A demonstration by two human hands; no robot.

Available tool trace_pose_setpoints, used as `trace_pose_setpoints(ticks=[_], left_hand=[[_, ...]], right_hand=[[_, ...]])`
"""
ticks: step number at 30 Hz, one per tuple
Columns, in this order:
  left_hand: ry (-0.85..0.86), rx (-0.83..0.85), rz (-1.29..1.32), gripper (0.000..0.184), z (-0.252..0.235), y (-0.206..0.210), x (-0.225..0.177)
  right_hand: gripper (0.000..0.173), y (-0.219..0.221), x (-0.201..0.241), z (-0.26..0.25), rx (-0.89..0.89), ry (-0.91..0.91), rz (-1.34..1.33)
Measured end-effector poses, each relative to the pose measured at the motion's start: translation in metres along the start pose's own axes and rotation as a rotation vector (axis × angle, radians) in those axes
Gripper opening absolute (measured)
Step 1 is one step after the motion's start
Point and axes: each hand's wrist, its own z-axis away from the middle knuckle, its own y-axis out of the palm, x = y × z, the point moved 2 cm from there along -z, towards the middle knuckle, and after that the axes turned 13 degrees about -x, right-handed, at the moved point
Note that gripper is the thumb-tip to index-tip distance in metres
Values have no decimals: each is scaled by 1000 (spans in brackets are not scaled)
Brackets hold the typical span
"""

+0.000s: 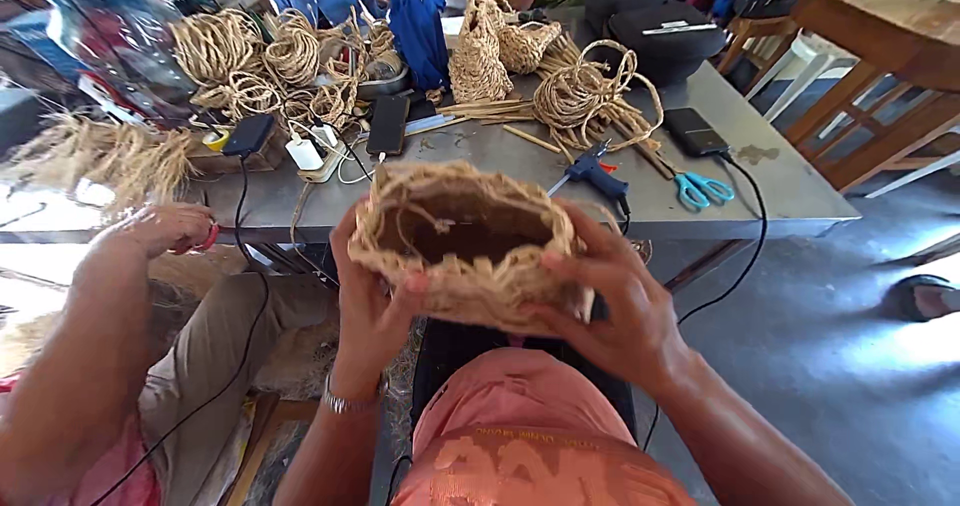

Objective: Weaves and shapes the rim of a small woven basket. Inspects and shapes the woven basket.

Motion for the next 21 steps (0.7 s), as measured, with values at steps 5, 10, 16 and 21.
trace_pose_setpoints(ticks=[5,10,16,21], left_hand=[[68,-89,-52,90,-77,43,59],[-40,-105,-31,85,-111,72,117],[-279,-111,-22,67,-143,67,117],[-190,-2,34,62,-182,71,113]], right_hand=[[53,45,-92,-48,-3,64,-84],[57,79,-153,-67,-11,192,-136],[59,81,-161,-76,40,274,-127],[55,86,-160,-82,58,288,-103]])
